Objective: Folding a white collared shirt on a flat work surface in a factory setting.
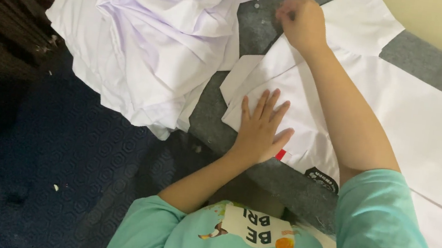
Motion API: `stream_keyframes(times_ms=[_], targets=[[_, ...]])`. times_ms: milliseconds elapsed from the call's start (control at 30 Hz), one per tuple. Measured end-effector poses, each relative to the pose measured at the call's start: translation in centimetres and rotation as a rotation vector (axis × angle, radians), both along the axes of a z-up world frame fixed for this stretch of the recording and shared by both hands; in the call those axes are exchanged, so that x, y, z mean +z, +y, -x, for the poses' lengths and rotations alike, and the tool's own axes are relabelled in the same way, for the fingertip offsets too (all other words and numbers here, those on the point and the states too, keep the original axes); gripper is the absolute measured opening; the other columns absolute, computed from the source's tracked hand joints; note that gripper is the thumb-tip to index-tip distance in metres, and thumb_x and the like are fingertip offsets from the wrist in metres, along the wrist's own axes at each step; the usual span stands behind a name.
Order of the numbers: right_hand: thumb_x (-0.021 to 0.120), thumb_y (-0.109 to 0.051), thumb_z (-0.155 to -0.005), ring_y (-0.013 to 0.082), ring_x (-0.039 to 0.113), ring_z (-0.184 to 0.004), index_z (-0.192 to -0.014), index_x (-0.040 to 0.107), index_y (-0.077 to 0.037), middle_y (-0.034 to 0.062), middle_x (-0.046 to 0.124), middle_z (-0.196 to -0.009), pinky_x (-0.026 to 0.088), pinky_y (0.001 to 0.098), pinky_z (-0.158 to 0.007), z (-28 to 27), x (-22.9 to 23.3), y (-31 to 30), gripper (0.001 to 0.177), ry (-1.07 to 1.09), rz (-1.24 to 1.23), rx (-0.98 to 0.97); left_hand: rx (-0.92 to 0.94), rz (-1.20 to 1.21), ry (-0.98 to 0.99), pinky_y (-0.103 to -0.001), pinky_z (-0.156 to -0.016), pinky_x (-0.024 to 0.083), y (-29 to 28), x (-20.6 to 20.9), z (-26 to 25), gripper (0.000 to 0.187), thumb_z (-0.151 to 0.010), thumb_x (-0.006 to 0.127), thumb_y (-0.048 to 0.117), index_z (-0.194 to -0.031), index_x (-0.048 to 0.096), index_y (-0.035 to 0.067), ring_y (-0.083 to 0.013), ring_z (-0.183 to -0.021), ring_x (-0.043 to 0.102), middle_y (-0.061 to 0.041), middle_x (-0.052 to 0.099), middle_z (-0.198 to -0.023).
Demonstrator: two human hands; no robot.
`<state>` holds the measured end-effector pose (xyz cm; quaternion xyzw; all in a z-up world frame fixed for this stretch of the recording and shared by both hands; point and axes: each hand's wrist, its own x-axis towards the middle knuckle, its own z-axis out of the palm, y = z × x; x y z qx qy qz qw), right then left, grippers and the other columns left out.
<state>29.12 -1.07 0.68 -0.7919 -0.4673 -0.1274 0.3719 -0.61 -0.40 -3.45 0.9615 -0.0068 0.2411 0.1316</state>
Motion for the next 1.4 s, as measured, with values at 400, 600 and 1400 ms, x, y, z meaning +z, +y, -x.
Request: stream_keyframes(times_ms=[400,600,1400], targets=[[0.076,-0.022,-0.089,0.0229,0.064,-0.077,-0.081,0.078,-0.016,-0.0007,0.073,-0.080,0.049,0.0398,-0.063,0.8,-0.9,0.7,0.010,0.452,0.558,-0.176,-0.003,-0.006,-0.025,-0.072,-0.118,0.031,0.1,0.8,0.2,0.062,-0.096,0.066,0.051,-0.146,0.054,0.015,-0.0350,-0.151,0.040,-0.015,0.041,-0.162],[0.043,-0.009,-0.105,0.0281,0.070,-0.084,-0.125,0.067,-0.005,0.0095,0.077,-0.088,0.050,0.0402,-0.078,-1.8,-2.8,0.1,0.031,0.223,-0.064,-0.022,-0.001,-0.013,-0.036,-0.071,-0.118,0.030,0.2,0.8,0.2,0.061,-0.097,0.063,0.051,-0.145,0.056,0.015,-0.0345,-0.151,0.040,-0.015,0.043,-0.161],[0.021,-0.050,-0.112,0.0344,0.017,-0.158,-0.167,0.025,-0.028,0.0076,0.019,-0.174,0.013,0.0589,-0.126,33.5,2.6,-36.1,0.059,0.432,0.790,-0.794,-0.140,-0.058,0.070,-0.090,-0.096,0.012,-3.1,1.9,-0.2,0.057,-0.099,0.059,0.057,-0.149,0.058,0.030,-0.0452,-0.153,0.025,-0.015,0.046,-0.160]])
